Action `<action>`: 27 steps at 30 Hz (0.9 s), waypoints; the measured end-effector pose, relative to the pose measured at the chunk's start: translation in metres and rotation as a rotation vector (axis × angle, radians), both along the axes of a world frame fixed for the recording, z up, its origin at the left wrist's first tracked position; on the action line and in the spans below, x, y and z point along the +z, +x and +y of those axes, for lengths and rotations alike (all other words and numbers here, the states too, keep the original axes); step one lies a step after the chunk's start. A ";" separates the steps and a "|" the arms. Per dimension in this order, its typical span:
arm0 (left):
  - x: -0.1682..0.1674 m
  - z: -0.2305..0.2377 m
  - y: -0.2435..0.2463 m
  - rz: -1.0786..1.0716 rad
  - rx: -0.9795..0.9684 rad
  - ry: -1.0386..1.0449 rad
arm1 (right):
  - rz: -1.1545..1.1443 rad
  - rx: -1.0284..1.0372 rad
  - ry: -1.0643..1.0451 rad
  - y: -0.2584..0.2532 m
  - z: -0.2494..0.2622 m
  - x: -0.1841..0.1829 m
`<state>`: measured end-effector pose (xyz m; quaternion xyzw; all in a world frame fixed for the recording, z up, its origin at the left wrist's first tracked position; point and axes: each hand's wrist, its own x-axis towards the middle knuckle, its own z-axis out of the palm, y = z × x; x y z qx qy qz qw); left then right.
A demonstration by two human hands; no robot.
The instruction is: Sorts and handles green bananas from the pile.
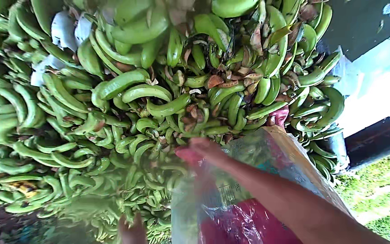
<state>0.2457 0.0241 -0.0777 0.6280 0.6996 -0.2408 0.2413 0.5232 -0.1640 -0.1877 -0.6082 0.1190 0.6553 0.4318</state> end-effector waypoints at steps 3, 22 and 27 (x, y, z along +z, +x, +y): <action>-0.095 -0.047 0.151 -0.247 -0.330 -0.391 | -0.165 -0.057 -0.527 0.035 -0.069 -0.072; -0.261 -0.156 0.345 -0.203 -0.685 -0.361 | -0.234 -0.210 -0.745 0.089 -0.089 -0.157; -0.266 -0.162 0.341 -0.165 -0.700 -0.434 | -0.261 -0.196 -0.731 0.088 -0.083 -0.151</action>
